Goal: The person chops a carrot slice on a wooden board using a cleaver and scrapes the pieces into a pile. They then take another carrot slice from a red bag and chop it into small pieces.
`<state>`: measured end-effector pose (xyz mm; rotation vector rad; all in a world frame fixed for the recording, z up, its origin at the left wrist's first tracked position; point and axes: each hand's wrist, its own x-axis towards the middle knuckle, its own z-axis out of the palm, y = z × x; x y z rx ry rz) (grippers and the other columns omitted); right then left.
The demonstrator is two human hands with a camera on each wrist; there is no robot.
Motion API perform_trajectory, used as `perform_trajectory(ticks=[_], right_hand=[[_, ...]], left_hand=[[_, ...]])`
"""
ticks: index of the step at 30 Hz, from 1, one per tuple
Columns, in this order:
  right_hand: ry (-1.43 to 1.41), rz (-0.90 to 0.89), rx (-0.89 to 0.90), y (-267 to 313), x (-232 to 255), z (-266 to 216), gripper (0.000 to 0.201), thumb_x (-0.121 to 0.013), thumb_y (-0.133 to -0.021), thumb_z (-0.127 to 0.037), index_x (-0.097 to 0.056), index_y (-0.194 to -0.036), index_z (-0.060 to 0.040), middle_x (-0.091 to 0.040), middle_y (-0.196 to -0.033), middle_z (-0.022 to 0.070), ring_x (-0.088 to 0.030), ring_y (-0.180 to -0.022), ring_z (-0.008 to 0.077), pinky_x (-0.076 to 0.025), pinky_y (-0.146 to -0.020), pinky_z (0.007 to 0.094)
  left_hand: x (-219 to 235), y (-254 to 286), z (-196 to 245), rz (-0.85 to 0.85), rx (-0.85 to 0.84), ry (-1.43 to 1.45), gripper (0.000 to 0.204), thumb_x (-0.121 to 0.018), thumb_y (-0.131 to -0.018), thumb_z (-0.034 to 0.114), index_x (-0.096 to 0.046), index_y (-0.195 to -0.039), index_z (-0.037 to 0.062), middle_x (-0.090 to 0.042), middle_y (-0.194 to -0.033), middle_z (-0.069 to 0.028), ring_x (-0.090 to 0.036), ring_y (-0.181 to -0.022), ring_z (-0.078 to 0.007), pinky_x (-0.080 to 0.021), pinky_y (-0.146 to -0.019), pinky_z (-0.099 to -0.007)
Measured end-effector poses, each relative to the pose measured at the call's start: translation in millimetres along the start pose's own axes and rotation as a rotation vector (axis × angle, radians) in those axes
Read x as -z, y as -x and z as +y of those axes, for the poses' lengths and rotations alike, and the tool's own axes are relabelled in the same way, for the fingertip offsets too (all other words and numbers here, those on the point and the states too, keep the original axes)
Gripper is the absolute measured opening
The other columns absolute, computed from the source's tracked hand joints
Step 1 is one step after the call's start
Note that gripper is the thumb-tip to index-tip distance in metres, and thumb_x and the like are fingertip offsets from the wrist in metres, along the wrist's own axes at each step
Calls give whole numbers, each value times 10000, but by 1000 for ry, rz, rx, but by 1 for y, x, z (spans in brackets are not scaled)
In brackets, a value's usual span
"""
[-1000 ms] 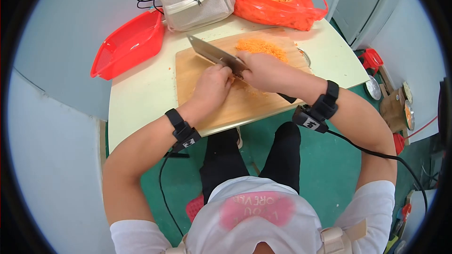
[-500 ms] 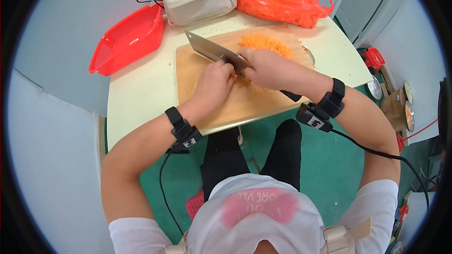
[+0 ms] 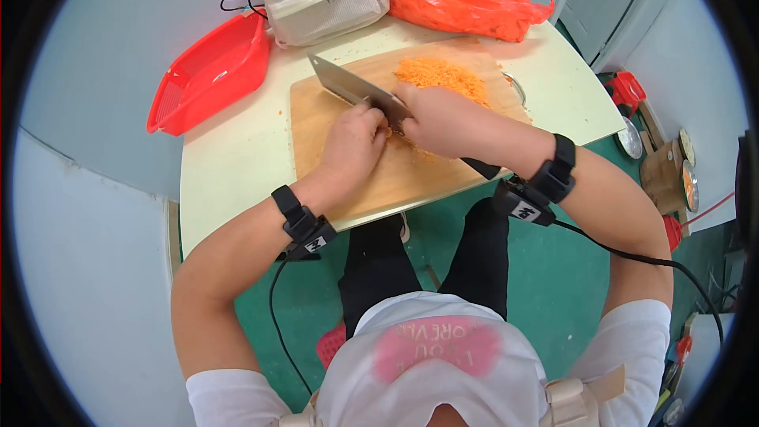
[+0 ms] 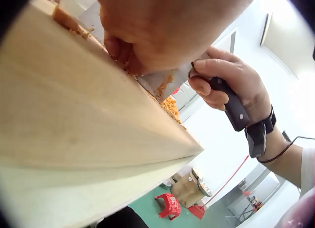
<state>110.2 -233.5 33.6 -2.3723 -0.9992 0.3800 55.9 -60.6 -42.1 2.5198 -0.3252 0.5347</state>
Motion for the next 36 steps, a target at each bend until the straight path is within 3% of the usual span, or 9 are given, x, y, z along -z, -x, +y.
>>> perform_trajectory(ticks=[4, 6, 9, 14, 24, 29, 36], right_hand=[[36, -19, -41, -6, 3, -4, 275, -541, -849, -97, -571, -1107, -10, -665, -939, 235, -653, -916, 378, -504, -773, 450], [18, -12, -39, -6, -1, 2, 281, -541, -848, -97, -571, -1114, -11, -665, -943, 235, -653, -919, 375, -504, -779, 448], [-11, 55, 64, 1, -2, 6, 294, -503, -872, -117, -528, -1142, -2, -638, -877, 245, -641, -799, 392, -508, -708, 455], [-94, -17, -102, 19, 9, -12, 291, -481, -882, -106, -522, -1152, -5, -635, -836, 214, -652, -710, 319, -518, -597, 405], [-17, 16, 4, -5, -5, -5, 287, -475, -888, -102, -497, -1156, 0, -609, -754, 184, -630, -570, 264, -516, -521, 384], [-99, -32, -108, 16, 5, -12, 262, -475, -888, -111, -502, -1131, -16, -581, -708, 137, -604, -531, 213, -505, -502, 347], [-35, -13, -93, -6, -11, -4, 266, -476, -882, -103, -503, -1122, 10, -620, -759, 190, -641, -578, 273, -509, -519, 383]], left_hand=[[4, 1, 3, -32, -15, -54, 99, -655, -800, 31, -628, -890, 0, -610, -923, -156, -610, -855, -354, -504, -752, -415], [3, 4, 3, 14, -112, -44, 83, -641, -790, 42, -626, -859, -2, -581, -864, -170, -581, -859, -371, -486, -756, -448], [2, 3, 1, 44, -111, 1, 74, -637, -794, 37, -624, -855, -4, -579, -861, -170, -580, -856, -372, -484, -753, -450], [2, 2, 2, 14, -36, 21, 72, -639, -796, 27, -623, -861, 2, -593, -892, -164, -596, -861, -361, -495, -759, -437], [7, 4, -4, -34, -70, 1, 76, -627, -788, 39, -642, -853, 4, -613, -879, -162, -601, -851, -360, -494, -757, -450], [6, 5, 1, 19, -49, 12, 68, -629, -784, 30, -640, -846, 4, -614, -883, -158, -600, -862, -359, -494, -766, -450], [6, 3, -3, -10, -58, -2, 68, -631, -779, 24, -640, -844, 10, -615, -884, -156, -604, -859, -356, -495, -772, -445]])
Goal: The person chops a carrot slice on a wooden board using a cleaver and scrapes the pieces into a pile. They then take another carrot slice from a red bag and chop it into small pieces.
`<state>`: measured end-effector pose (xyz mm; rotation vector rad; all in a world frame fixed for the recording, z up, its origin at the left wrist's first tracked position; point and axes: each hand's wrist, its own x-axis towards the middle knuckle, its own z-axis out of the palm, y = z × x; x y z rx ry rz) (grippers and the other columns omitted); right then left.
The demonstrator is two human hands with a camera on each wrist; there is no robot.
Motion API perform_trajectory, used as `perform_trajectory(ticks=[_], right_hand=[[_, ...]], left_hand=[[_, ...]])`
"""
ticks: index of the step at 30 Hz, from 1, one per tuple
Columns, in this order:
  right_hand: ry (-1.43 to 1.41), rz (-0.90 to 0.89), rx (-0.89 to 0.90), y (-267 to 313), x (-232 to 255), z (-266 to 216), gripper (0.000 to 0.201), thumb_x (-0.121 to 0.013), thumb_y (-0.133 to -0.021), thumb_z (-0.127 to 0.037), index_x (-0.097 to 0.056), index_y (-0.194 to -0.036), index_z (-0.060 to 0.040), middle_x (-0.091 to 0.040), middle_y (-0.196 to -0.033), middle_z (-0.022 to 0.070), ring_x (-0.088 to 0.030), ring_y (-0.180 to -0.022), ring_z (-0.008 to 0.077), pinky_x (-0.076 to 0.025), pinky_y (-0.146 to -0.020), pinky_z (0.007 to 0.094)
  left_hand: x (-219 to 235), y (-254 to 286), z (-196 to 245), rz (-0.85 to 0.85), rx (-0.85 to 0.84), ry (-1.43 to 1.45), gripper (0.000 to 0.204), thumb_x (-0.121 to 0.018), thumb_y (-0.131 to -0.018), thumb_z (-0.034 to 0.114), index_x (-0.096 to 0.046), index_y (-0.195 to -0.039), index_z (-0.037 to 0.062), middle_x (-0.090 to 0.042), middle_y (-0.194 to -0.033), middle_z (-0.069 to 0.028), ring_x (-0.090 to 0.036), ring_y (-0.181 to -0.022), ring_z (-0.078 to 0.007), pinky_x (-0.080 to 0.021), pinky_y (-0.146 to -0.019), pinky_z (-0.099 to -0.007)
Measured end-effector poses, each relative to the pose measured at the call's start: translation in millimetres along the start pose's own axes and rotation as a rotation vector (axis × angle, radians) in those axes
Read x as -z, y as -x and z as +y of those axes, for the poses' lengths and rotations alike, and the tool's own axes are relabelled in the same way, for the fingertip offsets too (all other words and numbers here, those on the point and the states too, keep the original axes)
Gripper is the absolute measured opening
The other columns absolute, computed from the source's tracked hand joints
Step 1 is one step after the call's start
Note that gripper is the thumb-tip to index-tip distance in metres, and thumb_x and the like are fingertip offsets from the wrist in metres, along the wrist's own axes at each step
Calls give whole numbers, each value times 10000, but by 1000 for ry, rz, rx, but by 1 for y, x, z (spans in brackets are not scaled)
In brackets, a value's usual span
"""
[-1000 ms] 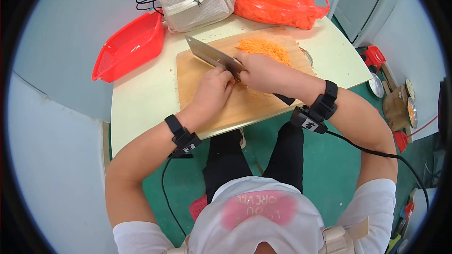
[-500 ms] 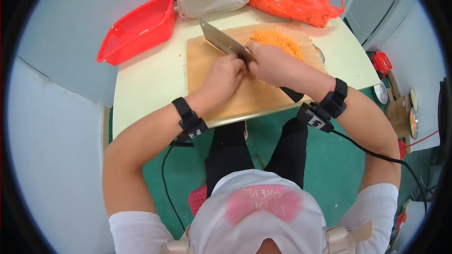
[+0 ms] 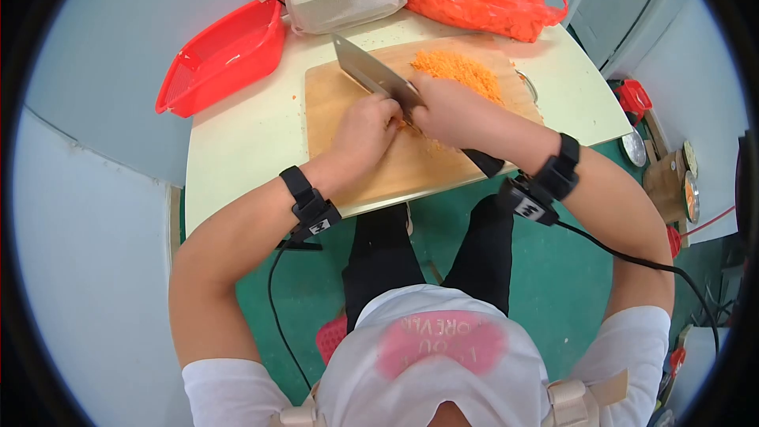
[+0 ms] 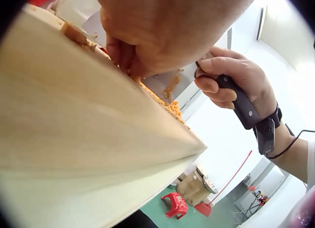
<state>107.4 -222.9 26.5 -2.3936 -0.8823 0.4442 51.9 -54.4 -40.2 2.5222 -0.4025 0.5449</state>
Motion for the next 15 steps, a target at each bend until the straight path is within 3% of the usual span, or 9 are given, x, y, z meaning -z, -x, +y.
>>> perform_trajectory(ticks=[2, 8, 15], right_hand=[[68, 120, 185, -15, -8, 8, 267, -478, -877, -98, -505, -1115, 20, -631, -796, 218, -658, -621, 298, -513, -532, 400], [-87, 23, 4, 1, 6, -4, 252, -466, -885, -105, -512, -1108, 4, -627, -779, 170, -642, -604, 247, -523, -533, 385], [-60, -3, 0, 17, 8, -1, 252, -454, -890, -99, -511, -1115, 0, -621, -764, 161, -630, -578, 241, -520, -514, 371]], left_hand=[[1, -2, -1, -30, 8, 7, 77, -640, -778, 20, -641, -852, 1, -623, -886, -160, -615, -863, -354, -501, -771, -429], [2, -1, -1, -5, 10, -6, 86, -630, -777, 22, -640, -861, 12, -615, -869, -162, -613, -820, -359, -503, -747, -445], [0, -1, -2, -2, 39, 12, 93, -630, -777, 26, -637, -869, 12, -614, -870, -162, -611, -823, -360, -506, -748, -440]])
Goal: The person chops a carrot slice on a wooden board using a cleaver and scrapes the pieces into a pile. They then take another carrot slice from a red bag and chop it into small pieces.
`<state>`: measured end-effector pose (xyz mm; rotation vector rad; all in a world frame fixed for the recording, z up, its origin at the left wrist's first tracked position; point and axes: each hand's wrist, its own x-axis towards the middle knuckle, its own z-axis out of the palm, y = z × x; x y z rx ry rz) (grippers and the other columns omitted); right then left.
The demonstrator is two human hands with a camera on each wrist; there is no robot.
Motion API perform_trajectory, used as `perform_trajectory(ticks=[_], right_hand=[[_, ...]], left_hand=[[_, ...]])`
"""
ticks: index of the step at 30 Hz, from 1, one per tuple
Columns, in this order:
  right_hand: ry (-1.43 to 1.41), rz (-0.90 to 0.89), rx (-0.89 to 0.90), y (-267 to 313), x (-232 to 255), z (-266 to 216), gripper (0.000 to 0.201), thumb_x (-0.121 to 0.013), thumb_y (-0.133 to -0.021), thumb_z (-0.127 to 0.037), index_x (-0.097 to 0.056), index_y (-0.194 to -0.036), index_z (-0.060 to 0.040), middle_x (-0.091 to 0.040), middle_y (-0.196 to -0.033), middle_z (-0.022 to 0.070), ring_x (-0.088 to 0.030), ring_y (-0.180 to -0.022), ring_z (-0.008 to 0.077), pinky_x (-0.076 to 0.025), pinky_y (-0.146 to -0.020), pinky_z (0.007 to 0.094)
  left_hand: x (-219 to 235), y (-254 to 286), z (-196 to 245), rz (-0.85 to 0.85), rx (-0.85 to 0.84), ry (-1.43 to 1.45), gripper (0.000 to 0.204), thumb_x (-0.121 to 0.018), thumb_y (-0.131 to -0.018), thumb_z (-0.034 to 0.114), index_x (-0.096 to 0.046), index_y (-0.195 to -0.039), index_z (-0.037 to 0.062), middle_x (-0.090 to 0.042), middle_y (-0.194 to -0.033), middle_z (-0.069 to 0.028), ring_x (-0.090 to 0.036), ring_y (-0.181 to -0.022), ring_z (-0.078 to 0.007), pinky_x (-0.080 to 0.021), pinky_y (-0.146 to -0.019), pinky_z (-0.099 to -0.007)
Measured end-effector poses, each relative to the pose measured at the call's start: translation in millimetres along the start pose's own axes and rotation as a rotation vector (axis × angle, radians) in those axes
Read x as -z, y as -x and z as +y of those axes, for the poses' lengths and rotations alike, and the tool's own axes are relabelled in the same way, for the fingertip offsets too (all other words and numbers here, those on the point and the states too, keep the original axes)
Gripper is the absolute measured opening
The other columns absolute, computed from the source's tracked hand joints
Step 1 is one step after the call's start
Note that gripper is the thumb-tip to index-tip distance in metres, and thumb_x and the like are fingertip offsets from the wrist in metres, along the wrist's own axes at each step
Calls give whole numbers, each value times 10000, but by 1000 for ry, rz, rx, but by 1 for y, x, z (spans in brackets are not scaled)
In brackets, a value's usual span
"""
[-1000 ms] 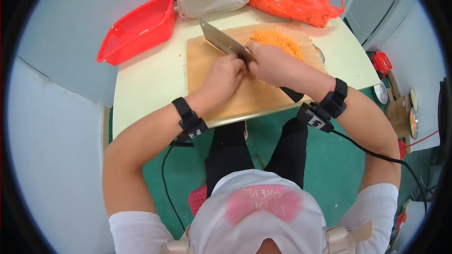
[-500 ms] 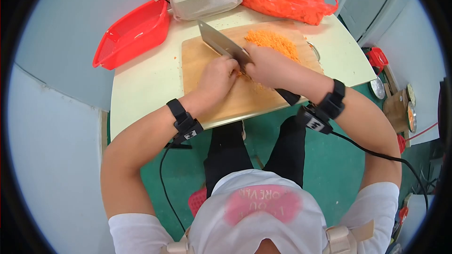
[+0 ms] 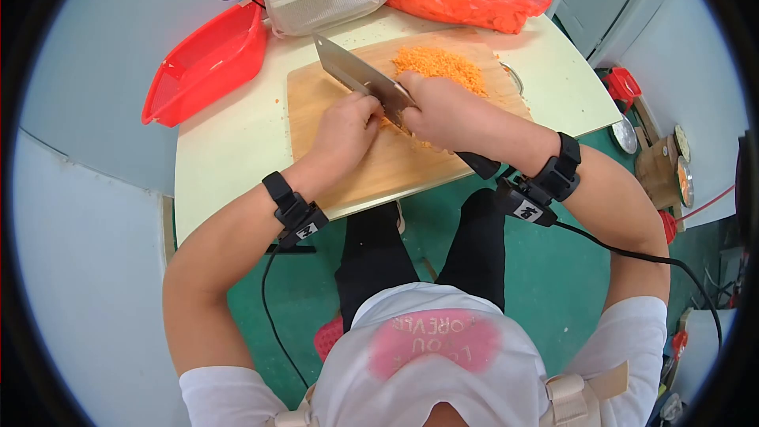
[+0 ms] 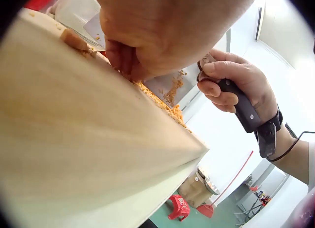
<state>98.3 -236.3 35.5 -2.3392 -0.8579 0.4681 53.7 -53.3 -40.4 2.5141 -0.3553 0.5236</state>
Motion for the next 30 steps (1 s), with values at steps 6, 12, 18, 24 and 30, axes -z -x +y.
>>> perform_trajectory(ticks=[6, 12, 18, 24, 30], right_hand=[[70, -38, -45, -8, 5, -15, 268, -538, -858, -112, -553, -1094, 13, -656, -964, 256, -653, -916, 391, -510, -789, 452], [-6, -36, 7, -2, 6, -4, 299, -455, -884, -100, -507, -1163, -6, -616, -779, 152, -613, -552, 213, -501, -493, 346], [-18, -32, 0, 0, 7, -3, 288, -456, -881, -108, -512, -1144, -4, -616, -764, 145, -619, -557, 212, -507, -503, 354], [85, 16, 77, -25, 0, -3, 279, -452, -877, -89, -512, -1135, -1, -628, -792, 173, -638, -585, 256, -518, -534, 390], [-58, -36, -16, -13, 5, -7, 284, -466, -883, -100, -513, -1146, -5, -616, -766, 134, -612, -557, 207, -509, -514, 355]], left_hand=[[3, -1, 1, -34, -16, -36, 78, -622, -786, 35, -637, -857, 9, -613, -866, -164, -612, -829, -359, -505, -758, -442], [1, 2, 1, 24, -34, -40, 71, -621, -785, 38, -636, -850, 12, -612, -863, -163, -606, -832, -354, -499, -751, -448], [1, 1, 0, 5, -10, -28, 68, -629, -779, 37, -636, -844, 17, -610, -858, -157, -607, -830, -354, -497, -741, -448], [4, -2, 0, -71, 1, -59, 83, -633, -779, 37, -642, -857, 13, -618, -876, -155, -611, -850, -357, -499, -756, -451], [3, 2, 1, 4, -19, 3, 91, -634, -785, 34, -636, -873, 10, -617, -897, -157, -608, -859, -361, -499, -763, -444]])
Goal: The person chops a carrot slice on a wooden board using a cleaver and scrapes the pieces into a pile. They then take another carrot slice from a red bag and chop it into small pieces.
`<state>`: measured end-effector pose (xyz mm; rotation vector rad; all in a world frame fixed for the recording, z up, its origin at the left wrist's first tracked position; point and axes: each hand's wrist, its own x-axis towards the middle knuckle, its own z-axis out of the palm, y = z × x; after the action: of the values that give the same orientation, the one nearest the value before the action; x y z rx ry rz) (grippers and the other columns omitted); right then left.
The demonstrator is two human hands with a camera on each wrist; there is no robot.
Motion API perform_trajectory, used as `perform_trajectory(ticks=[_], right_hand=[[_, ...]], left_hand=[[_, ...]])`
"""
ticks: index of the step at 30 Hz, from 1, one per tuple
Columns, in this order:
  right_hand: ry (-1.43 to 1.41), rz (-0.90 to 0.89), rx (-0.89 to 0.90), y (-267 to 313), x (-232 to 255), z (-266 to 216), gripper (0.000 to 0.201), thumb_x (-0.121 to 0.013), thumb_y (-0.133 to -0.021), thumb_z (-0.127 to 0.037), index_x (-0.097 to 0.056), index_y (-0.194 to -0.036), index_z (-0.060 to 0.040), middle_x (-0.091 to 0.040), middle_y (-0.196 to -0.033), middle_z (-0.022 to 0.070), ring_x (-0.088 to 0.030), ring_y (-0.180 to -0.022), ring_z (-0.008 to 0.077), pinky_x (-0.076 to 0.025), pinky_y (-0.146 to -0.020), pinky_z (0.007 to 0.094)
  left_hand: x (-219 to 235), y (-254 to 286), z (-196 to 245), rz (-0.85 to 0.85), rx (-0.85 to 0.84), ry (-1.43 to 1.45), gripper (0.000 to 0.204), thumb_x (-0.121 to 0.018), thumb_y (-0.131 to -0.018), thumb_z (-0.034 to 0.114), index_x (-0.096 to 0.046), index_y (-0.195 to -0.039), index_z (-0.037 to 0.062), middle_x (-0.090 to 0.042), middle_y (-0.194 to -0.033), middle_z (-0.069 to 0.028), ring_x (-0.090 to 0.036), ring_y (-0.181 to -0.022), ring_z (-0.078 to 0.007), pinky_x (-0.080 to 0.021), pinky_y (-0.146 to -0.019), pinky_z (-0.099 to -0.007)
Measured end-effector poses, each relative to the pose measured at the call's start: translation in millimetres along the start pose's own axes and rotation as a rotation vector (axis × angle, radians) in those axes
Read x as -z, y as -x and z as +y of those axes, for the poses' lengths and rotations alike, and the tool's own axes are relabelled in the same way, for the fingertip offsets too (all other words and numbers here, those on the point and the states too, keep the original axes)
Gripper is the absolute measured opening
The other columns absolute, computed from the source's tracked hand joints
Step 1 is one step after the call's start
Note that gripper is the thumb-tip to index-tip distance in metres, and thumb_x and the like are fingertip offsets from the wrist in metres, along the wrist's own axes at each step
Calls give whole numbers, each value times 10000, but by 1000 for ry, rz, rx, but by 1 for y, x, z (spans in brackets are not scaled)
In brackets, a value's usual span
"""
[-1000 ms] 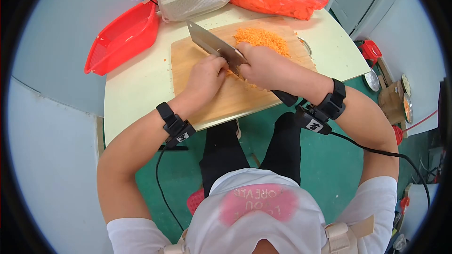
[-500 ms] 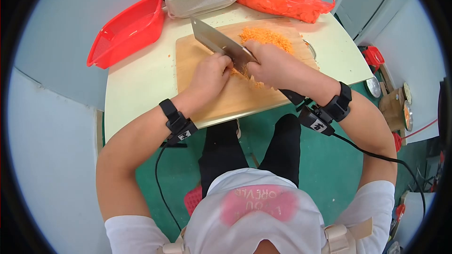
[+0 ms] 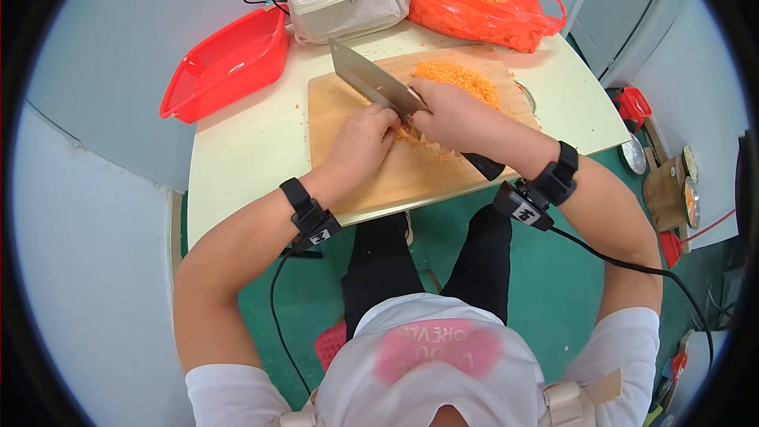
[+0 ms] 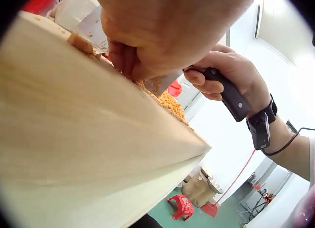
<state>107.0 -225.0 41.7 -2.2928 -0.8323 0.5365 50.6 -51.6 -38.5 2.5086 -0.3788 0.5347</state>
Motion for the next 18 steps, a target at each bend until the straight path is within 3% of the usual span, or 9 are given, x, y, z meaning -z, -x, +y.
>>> perform_trajectory(ticks=[6, 9, 11, 14, 18], right_hand=[[50, 14, 26, 8, -3, 1, 279, -466, -886, -106, -504, -1140, 3, -613, -767, 139, -610, -548, 206, -508, -503, 344], [57, 1, -24, -4, -9, 0, 282, -477, -879, -103, -514, -1135, 10, -634, -805, 181, -650, -629, 276, -520, -553, 381], [148, 115, 139, -17, -18, 15, 283, -495, -870, -104, -528, -1126, 12, -647, -855, 223, -666, -745, 341, -525, -628, 416], [133, 76, 90, -19, -14, 0, 286, -510, -865, -109, -539, -1126, 6, -651, -882, 237, -660, -819, 362, -521, -684, 429], [14, 60, 54, -9, -9, -6, 267, -502, -868, -99, -535, -1109, 13, -647, -860, 224, -667, -761, 338, -522, -637, 418]], left_hand=[[-1, 1, -6, -12, -8, -2, 99, -653, -783, 13, -627, -879, 3, -615, -896, -151, -616, -853, -340, -506, -748, -413], [0, 1, -7, -25, -12, -21, 118, -657, -783, 20, -636, -898, 3, -625, -904, -157, -616, -861, -348, -506, -753, -414], [-1, 0, -6, -42, -35, -15, 108, -651, -773, 20, -632, -878, 2, -623, -902, -157, -610, -867, -353, -504, -759, -428], [-1, -1, -2, -39, -54, -6, 97, -647, -761, 18, -629, -855, 2, -622, -904, -156, -604, -874, -358, -501, -764, -445], [-1, 2, -2, 26, -65, 15, 93, -647, -759, 11, -625, -849, 0, -625, -912, -157, -604, -867, -358, -497, -763, -446]])
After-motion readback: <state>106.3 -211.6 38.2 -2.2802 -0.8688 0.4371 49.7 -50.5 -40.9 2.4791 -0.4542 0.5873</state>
